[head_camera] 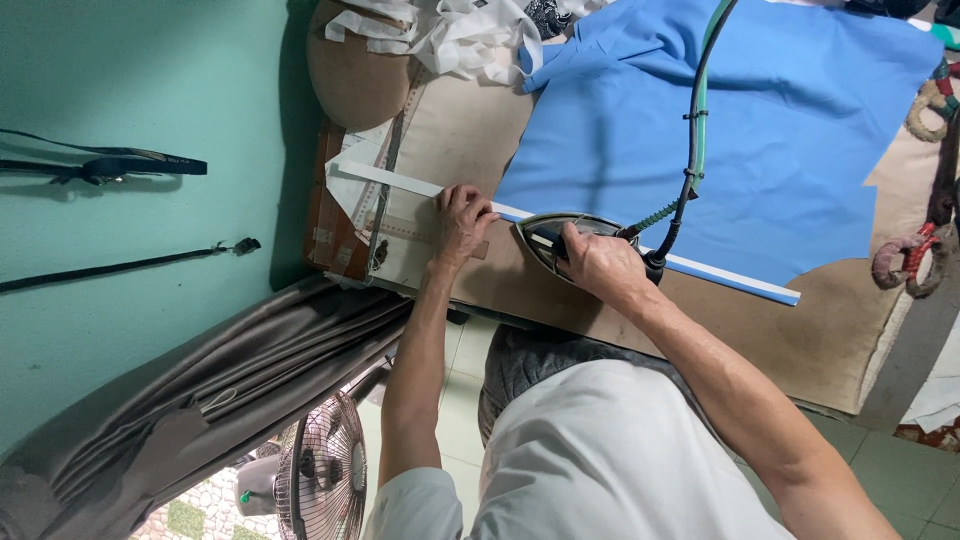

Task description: The person irons a blue piece of fabric on a workbench using a steam iron and a long white ruler as a guide. They repeatedly fold the fabric edge over the ruler and press it with the iron to create a straight crease.

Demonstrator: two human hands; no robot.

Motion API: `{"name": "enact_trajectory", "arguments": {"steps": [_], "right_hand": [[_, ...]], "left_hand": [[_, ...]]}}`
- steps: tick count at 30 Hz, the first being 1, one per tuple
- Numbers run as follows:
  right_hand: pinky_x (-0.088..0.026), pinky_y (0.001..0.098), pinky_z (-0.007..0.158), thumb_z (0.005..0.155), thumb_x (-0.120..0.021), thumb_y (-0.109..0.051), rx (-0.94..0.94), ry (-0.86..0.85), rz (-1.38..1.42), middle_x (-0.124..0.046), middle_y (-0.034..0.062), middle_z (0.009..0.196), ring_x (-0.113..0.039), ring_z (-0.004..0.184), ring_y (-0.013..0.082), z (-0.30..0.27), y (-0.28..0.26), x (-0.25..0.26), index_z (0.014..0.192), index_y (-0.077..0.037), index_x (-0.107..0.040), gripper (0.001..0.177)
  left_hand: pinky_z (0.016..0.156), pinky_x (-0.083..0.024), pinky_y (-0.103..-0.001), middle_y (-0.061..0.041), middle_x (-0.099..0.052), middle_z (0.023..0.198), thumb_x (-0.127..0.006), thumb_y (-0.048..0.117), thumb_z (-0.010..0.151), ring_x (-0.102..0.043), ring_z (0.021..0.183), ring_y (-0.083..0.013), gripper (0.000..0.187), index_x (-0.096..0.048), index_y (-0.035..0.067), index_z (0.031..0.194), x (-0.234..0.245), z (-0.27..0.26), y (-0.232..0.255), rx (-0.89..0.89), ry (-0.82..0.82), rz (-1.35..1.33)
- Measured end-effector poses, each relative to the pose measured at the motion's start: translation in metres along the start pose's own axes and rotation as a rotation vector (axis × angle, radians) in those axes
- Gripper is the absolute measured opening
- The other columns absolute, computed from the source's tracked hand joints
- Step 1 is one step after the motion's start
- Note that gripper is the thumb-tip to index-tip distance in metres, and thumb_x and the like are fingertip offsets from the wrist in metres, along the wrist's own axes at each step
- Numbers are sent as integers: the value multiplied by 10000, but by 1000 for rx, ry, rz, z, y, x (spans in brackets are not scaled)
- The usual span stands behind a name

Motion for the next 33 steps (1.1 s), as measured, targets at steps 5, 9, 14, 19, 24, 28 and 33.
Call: {"name": "enact_trajectory", "arguments": {"steps": [5, 9, 14, 19, 24, 28, 33], "right_hand": [[-583, 547, 614, 874, -652, -375, 2, 0, 5, -643, 173, 710, -712, 670, 419, 1, -3, 5, 1044, -104, -450, 379], [-585, 540, 613, 872, -654, -375, 20, 5, 12, -646, 162, 714, -716, 674, 409, 5, -9, 6, 1046, -108, -446, 380], [-584, 541, 623, 923, -609, -404, 35, -16, 30, -656, 182, 722, -720, 687, 418, 13, -24, 20, 1044, -96, -453, 366], [-584, 558, 650, 952, -584, -434, 58, -28, 96, -663, 226, 742, -714, 708, 454, 16, -49, 52, 1036, -57, -458, 405], [-601, 499, 623, 982, -536, -473, 70, -28, 27, -676, 182, 721, -737, 687, 381, 30, -55, 47, 1035, -82, -468, 401], [-610, 465, 604, 988, -550, -465, 28, -49, 37, -686, 152, 721, -743, 675, 340, 40, -66, 44, 1011, -94, -493, 376], [-594, 432, 565, 992, -534, -436, 30, 22, 50, -669, 112, 689, -736, 630, 311, 59, -64, 24, 989, -108, -489, 331]], "left_hand": [[1002, -351, -444, -59, -509, 986, -766, 261, 896, -504, 1013, -284, 215, -601, 124, 883, 4, 3, 3, 35, -26, 4], [999, -356, -441, -49, -513, 967, -793, 237, 871, -504, 998, -270, 224, -607, 113, 855, -1, 4, -2, 97, -49, -10], [989, -372, -460, -47, -525, 1010, -800, 235, 865, -495, 1079, -290, 189, -641, 143, 909, 0, 12, -5, 258, -143, -15], [966, -388, -451, -18, -541, 1002, -816, 237, 841, -508, 1072, -265, 184, -649, 182, 895, -7, 15, -19, 297, -193, 25], [903, -428, -398, -11, -567, 941, -848, 222, 766, -528, 1001, -271, 205, -665, 213, 855, -33, 14, -51, 185, -178, 25], [875, -426, -386, 1, -570, 935, -799, 231, 834, -524, 989, -248, 141, -666, 223, 881, -7, 13, -34, 188, -179, 1], [959, -451, -418, -110, -521, 1070, -460, 179, 1068, -549, 1044, -301, 180, -590, 65, 1118, 76, -2, 25, 175, -83, -143]]}}
Point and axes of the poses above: each hand's wrist, its own z-axis towards the middle knuckle, its own x-axis out of the back of the hand, y = z × x, the point moved 2 cm from there along z, towards the middle knuckle
